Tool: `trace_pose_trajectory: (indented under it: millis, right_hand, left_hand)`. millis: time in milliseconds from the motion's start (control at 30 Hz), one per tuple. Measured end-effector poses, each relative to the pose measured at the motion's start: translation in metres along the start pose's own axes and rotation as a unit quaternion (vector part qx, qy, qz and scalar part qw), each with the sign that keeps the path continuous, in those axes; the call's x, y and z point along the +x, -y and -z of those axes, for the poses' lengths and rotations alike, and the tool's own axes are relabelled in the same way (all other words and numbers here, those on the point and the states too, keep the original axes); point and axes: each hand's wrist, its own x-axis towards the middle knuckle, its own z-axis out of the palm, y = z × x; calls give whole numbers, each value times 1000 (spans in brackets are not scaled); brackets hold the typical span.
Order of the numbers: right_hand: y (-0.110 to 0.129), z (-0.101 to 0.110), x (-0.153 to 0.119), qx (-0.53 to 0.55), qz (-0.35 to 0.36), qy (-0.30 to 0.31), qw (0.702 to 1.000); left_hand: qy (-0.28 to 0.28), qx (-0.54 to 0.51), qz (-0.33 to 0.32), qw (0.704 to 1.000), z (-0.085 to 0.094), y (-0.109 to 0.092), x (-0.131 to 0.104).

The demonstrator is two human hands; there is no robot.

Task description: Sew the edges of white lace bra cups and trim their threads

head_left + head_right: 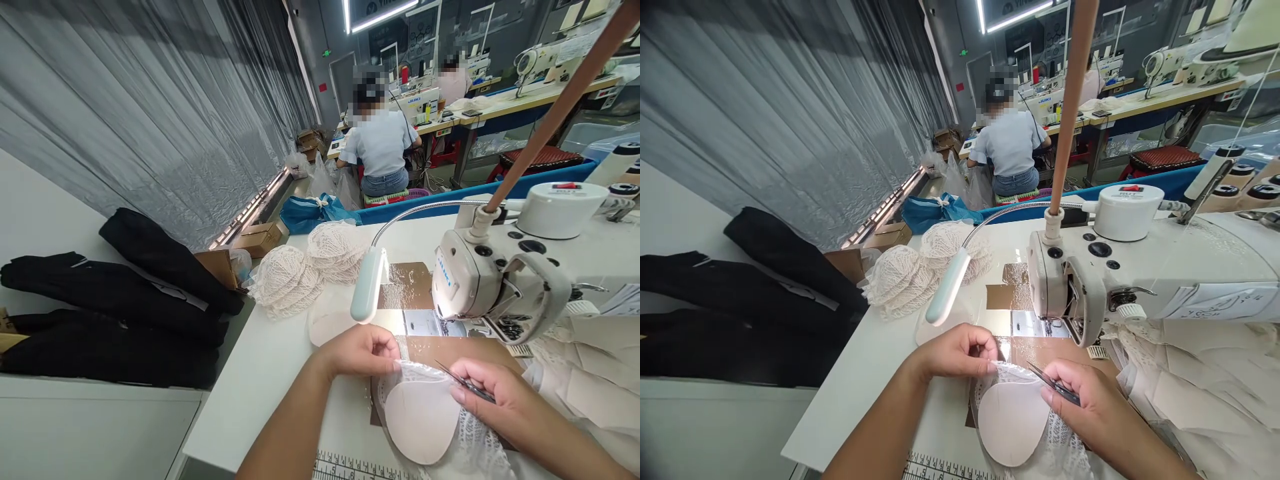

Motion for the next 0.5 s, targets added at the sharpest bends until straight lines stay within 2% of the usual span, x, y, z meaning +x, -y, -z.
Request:
trace_pose_trajectory:
  millis: [133,333,433,500]
  right_hand:
    - [2,0,-1,3,2,1,1000]
    - [-1,-3,-1,-9,22,-28,999]
    - [0,-3,-1,-7,28,-43,999]
    - [2,-1,-3,31,32,-47,998]
  left_hand:
    - [10,-16,-36,999,-13,-5,2]
    - [-48,-32,-12,998,-44,5,16]
    - [-52,-51,10,997,-50,9,21]
    - [-55,-70,21,996,-51,8,23]
